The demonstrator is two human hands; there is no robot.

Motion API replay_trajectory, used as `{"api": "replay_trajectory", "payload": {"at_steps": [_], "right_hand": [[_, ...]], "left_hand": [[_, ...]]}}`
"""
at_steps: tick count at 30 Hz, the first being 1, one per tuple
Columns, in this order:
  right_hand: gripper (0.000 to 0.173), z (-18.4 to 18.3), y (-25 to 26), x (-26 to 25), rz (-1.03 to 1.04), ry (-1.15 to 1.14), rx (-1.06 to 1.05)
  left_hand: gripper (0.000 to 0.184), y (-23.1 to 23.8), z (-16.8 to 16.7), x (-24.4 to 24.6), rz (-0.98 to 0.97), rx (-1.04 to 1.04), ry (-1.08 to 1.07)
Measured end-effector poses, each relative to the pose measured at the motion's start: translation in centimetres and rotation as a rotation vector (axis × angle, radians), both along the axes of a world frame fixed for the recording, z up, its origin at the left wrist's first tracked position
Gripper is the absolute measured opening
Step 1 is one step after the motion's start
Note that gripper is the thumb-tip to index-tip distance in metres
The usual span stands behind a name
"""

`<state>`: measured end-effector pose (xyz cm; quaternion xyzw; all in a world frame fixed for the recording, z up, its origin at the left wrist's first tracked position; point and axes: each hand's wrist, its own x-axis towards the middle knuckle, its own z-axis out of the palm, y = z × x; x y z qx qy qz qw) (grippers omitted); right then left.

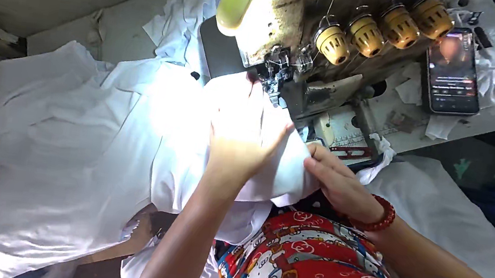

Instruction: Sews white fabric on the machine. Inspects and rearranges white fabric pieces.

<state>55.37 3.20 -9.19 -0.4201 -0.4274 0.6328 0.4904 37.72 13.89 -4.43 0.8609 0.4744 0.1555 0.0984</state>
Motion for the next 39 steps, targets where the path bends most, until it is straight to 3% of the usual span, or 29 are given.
{"api": "replay_trajectory", "payload": {"at_steps": [4,6,10,13,17,20,21,25,30,32,35,37,39], "right_hand": [[0.012,0.9,0.4,-0.4,0.042,0.031,-0.011],[0.018,0.9,-0.2,-1.0,0.091,0.086,-0.017],[0.016,0.2,0.2,-2.1,0.094,0.137,0.003],[0.010,0.1,1.8,-2.5,0.037,0.079,0.026],[0.015,0.7,3.2,-2.4,-0.039,-0.011,0.015],[0.012,0.7,2.7,-2.0,-0.018,-0.028,0.031],[0.011,0.9,2.3,-1.8,0.000,-0.034,0.036],[0.014,1.0,0.5,-1.4,0.129,-0.066,0.042],[0.018,0.9,-1.8,-1.5,0.158,0.008,0.077],[0.018,0.5,-2.5,-1.7,0.124,0.048,0.086],[0.017,-0.2,-3.3,-2.3,0.102,0.054,0.108],[0.016,-0.7,-3.9,-2.6,0.111,0.013,0.078],[0.016,-1.4,-4.5,-2.7,0.137,-0.057,0.001]], "left_hand": [[0.076,1.7,0.3,0.2,0.006,-0.012,-0.026],[0.075,2.3,0.0,-0.5,-0.043,-0.020,-0.033],[0.054,5.7,0.1,-1.2,-0.137,0.016,-0.018],[0.058,8.0,0.1,-1.7,-0.155,0.018,-0.049],[0.069,3.7,0.1,-5.5,0.007,-0.118,-0.229],[0.097,-1.8,-1.4,-9.6,0.189,-0.103,-0.188],[0.096,-3.6,-2.2,-10.4,0.229,-0.109,-0.179],[0.029,-8.4,-3.9,-13.0,0.215,-0.104,-0.275],[0.022,-4.9,4.3,-18.6,0.188,0.160,-0.241],[0.027,-2.1,5.9,-19.6,0.222,0.275,-0.180],[0.051,-0.9,5.6,-17.0,0.159,0.220,-0.140],[0.045,-2.6,4.3,-12.3,-0.011,0.179,-0.212],[0.027,-5.1,1.4,-9.0,-0.163,0.071,-0.291]]}}
